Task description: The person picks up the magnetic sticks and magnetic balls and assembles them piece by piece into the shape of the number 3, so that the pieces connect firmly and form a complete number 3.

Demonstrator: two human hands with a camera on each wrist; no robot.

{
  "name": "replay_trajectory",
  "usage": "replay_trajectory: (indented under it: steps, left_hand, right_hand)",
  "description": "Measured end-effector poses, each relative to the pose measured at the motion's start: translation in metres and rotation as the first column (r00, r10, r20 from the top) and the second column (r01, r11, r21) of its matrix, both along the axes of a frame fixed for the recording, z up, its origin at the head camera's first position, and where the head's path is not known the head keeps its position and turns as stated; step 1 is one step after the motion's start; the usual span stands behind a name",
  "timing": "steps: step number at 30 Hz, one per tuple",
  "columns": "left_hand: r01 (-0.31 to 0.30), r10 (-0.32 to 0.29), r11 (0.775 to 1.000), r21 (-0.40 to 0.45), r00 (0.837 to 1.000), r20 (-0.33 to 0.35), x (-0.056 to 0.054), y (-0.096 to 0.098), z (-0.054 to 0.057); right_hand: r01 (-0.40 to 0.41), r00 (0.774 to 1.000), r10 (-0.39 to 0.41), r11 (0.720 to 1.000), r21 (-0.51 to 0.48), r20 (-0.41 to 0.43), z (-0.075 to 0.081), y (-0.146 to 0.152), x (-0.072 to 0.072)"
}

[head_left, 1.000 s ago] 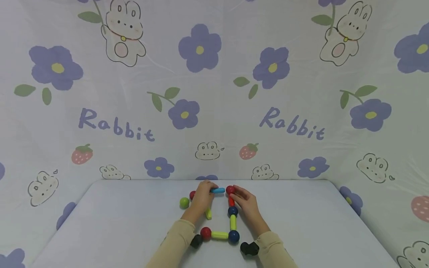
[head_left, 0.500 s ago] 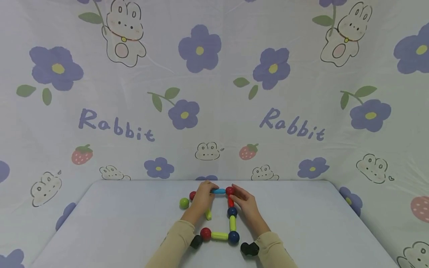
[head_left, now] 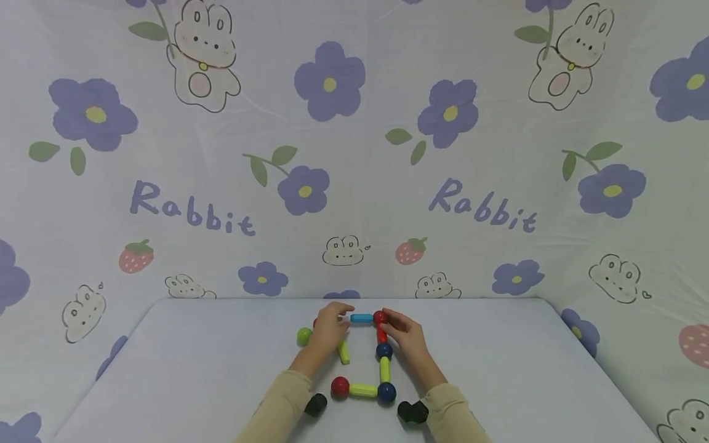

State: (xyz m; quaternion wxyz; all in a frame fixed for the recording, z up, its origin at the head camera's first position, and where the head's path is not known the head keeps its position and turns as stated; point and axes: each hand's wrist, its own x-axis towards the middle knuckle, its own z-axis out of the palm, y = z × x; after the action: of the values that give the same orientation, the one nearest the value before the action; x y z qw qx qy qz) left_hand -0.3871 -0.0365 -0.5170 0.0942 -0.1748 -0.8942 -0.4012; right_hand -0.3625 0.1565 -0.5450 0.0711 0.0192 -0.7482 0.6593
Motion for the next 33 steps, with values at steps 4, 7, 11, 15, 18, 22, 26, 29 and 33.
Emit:
replay_trajectory:
  steps: [4, 7, 11, 15, 18, 22, 26, 29, 33]
  left_hand:
    - [0.061, -0.061, 0.997, -0.04, 0.998, -0.002, 0.008, -0.007, 0.004]
    - [0.125, -0.124, 0.987, -0.101, 0.992, 0.015, 0.015, -0.011, 0.007]
    - [0.16, -0.15, 0.971, -0.175, 0.987, 0.064, 0.021, -0.016, 0.009]
    - [0.186, -0.169, 0.963, -0.197, 0.98, 0.101, 0.025, -0.022, 0.008]
    - [0.214, -0.197, 0.963, -0.165, 0.974, 0.115, 0.028, -0.027, 0.007]
    - [0.286, -0.271, 0.95, -0.129, 0.955, 0.119, 0.034, -0.034, 0.008]
    - [0.369, -0.355, 0.918, -0.147, 0.928, 0.112, 0.038, -0.04, 0.009]
    - [0.381, -0.365, 0.908, -0.175, 0.923, 0.121, 0.041, -0.042, 0.01]
    - [0.336, -0.324, 0.919, -0.205, 0.942, 0.091, 0.044, -0.044, 0.014]
  right_hand:
    - [0.004, 1.0, -0.004, 1.0, -0.003, 0.002, 0.0, 0.0, 0.0]
    - [0.011, 1.0, -0.011, 1.0, -0.021, 0.01, 0.001, 0.0, 0.0]
    - [0.008, 1.0, -0.008, 0.999, -0.038, 0.007, 0.002, 0.0, -0.001]
    - [0.009, 1.0, -0.008, 0.999, -0.047, 0.016, 0.001, 0.0, -0.001]
    - [0.011, 1.0, -0.01, 0.999, -0.047, 0.023, 0.001, -0.001, -0.001]
    - [0.016, 1.0, -0.015, 0.999, -0.051, 0.021, 0.001, -0.002, 0.0]
    - [0.014, 1.0, -0.013, 0.998, -0.059, 0.017, 0.002, -0.001, 0.002]
    - [0.0, 1.0, 0.002, 0.998, -0.067, 0.023, 0.005, -0.001, 0.004]
    - [0.008, 0.999, -0.006, 0.997, -0.074, 0.031, 0.005, -0.002, 0.005]
